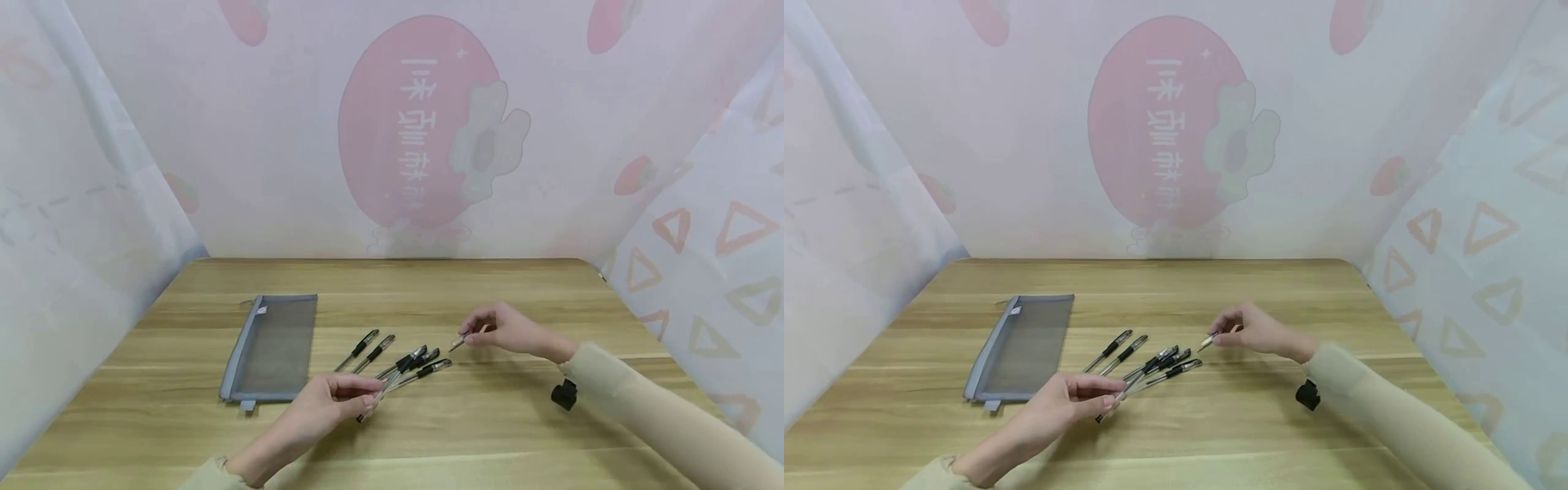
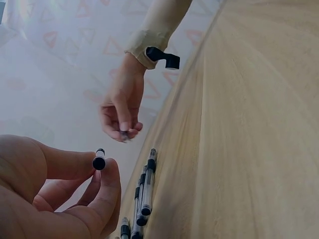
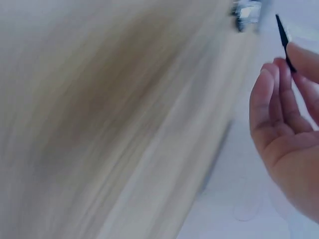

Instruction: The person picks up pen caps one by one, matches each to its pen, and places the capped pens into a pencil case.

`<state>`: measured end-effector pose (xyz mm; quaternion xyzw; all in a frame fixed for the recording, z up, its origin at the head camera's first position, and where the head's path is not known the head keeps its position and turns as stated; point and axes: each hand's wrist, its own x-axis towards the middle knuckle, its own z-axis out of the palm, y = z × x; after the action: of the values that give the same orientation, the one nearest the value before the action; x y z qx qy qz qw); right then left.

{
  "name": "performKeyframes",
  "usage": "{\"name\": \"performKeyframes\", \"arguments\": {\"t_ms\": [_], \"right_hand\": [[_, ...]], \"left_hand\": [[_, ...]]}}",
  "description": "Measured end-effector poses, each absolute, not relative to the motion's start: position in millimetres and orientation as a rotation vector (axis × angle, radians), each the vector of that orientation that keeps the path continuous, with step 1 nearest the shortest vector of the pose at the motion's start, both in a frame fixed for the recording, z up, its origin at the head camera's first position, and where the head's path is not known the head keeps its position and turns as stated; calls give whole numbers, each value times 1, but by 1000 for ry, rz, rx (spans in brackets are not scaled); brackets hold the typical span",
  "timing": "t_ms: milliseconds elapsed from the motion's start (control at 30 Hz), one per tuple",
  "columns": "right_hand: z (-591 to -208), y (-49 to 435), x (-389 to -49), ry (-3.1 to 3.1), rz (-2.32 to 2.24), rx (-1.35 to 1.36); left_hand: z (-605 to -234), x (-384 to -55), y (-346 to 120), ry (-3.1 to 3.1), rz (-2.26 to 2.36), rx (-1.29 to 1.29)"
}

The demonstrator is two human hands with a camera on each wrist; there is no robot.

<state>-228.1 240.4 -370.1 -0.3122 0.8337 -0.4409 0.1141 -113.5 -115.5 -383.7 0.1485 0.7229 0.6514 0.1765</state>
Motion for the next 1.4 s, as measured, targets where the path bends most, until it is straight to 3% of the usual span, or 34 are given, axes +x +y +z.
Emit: {"name": "performKeyframes", "arguments": {"t_ms": [167,500,900,1400], "right_hand": [[-358,231,-200,2381,-1621,-623],[-363,222,-161,2347,-1860,-442],[-375,215,-147,2294,-2037,-295],[-380,211,-146,2276,-2037,-354]], "left_hand": [[-383,-115,-115,2042,1831,441],[-376,-119,-106,2027,1810,485],[-373,-121,-101,2049,1748,550],[-372,-122,-100,2032,1742,594]]}}
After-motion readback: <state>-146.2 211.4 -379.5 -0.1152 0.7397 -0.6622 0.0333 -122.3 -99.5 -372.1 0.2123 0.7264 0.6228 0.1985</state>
